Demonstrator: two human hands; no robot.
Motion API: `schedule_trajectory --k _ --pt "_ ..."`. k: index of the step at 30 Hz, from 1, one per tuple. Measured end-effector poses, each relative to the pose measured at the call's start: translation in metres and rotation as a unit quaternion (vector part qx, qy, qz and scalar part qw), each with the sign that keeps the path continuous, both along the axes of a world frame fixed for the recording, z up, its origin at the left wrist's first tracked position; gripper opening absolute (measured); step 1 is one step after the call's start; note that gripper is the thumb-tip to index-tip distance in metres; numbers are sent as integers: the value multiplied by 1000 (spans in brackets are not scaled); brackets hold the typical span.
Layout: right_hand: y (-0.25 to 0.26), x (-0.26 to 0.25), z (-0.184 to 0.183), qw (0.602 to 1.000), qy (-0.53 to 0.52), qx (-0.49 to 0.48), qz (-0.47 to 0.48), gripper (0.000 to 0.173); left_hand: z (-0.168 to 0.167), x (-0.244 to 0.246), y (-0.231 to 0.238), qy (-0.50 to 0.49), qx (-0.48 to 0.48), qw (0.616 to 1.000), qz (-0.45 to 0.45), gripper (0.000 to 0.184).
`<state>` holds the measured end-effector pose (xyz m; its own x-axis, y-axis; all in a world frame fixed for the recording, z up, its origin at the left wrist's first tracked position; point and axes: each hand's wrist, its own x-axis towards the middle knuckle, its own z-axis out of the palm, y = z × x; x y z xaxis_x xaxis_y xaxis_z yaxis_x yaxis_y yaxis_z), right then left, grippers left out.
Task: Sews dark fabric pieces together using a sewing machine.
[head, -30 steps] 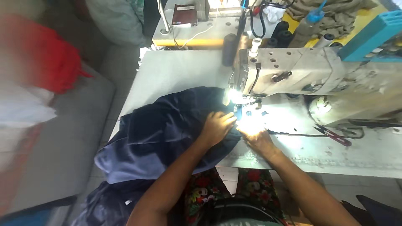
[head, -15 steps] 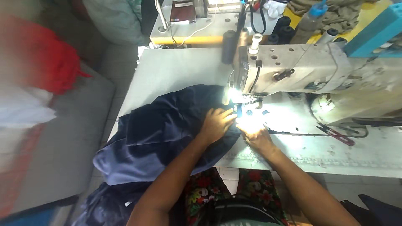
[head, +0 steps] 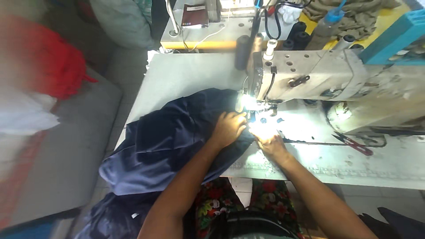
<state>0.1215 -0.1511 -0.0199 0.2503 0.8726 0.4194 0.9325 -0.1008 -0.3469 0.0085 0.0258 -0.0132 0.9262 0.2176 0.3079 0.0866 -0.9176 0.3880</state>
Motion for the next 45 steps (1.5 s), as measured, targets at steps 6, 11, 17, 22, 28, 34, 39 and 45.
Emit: schedule_trajectory --k 6,11,17,22,28,34,39,45 --pt "0 2 -2 1000 2 16 19 19 19 -12 7 94 -18 995 -38 36" --pt "-10 -1 4 998 -13 26 54 19 54 -32 12 177 112 976 -61 62" --pt "-12 1 8 995 53 26 77 15 87 -28 9 237 -1 962 -138 35" --pt "-6 -1 18 991 63 22 118 13 122 -40 -21 189 43 970 -147 20" --pt "-4 -11 48 993 67 26 92 18 141 -54 -68 100 58 979 -166 21" --pt "-43 -25 7 996 27 30 79 18 80 -40 -57 151 -290 939 -104 31" --pt "-48 -27 4 997 18 22 69 20 23 -30 -46 50 -77 993 68 25" --pt "-46 -26 1 996 8 35 83 20 22 -47 -31 101 -60 989 85 21"
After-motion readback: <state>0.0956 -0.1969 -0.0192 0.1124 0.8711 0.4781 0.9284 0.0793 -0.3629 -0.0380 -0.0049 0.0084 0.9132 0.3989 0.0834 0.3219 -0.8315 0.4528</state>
